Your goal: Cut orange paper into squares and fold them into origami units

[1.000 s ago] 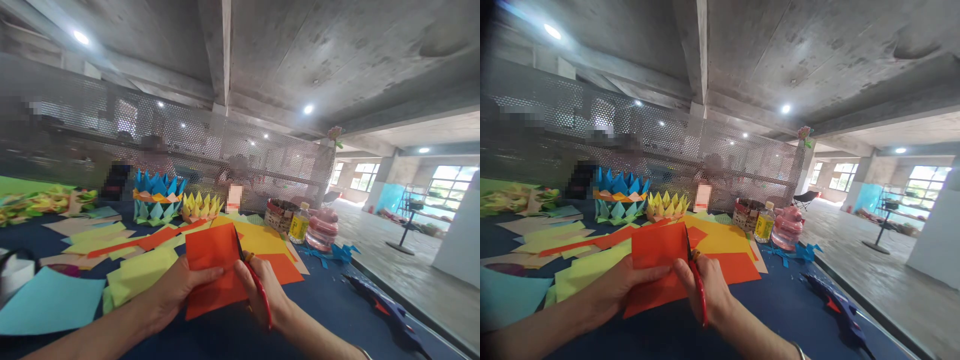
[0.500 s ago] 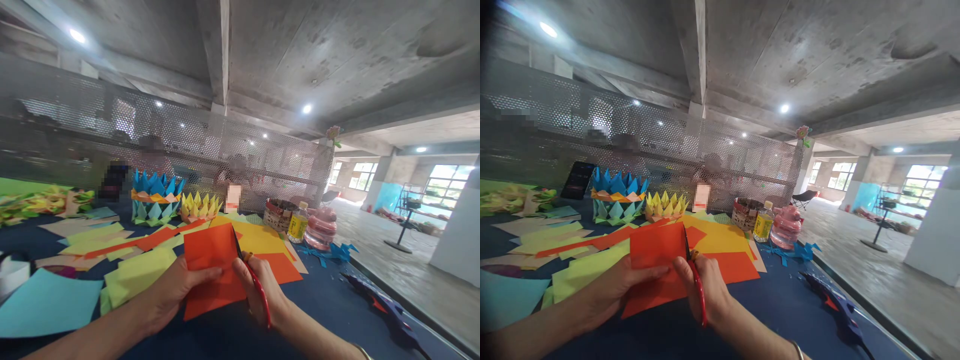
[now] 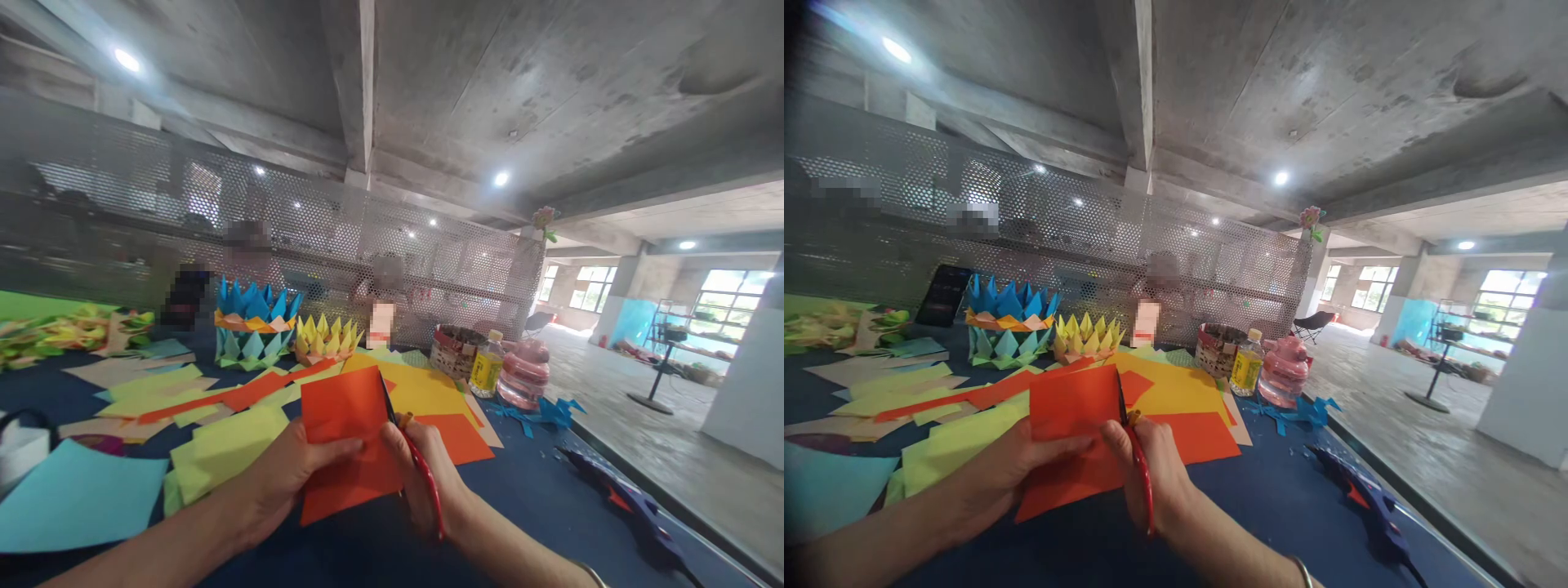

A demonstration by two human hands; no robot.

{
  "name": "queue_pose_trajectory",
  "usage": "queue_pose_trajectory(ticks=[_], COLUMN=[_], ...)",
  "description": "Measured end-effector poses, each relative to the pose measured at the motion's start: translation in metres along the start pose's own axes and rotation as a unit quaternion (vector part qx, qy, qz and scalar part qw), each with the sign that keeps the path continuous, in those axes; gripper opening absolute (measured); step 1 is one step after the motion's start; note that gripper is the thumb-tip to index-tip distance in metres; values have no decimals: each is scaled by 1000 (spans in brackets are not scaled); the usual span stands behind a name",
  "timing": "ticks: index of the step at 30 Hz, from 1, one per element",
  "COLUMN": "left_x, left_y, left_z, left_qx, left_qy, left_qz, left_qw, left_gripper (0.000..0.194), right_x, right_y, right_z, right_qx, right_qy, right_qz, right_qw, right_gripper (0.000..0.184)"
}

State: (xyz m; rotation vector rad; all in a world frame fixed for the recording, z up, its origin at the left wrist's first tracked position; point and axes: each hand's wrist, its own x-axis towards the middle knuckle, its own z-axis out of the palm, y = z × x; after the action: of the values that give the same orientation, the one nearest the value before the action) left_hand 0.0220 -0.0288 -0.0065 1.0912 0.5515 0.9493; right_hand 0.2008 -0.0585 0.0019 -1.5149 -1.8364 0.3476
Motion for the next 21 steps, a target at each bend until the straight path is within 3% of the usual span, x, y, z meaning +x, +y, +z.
queue_pose_trajectory(ticks=[9, 16, 21], left_x=[0, -1, -2], left_y=[2, 0, -2], left_z=[0, 1, 2], left_qx=[5, -16, 4], left_qy=[6, -11, -27], left_qz=[-4, -12, -9], left_qw=[1000, 1000, 1000], left_gripper=[45, 53, 44], right_x=[1, 1, 2], right_y=[0, -2, -1], right_z=[-2, -5, -6], right_qx=[-26, -16, 11], right_qy=[2, 7, 14], right_qz=[-24, -81, -67], right_qw=[999, 997, 998], right_gripper=[62, 54, 53])
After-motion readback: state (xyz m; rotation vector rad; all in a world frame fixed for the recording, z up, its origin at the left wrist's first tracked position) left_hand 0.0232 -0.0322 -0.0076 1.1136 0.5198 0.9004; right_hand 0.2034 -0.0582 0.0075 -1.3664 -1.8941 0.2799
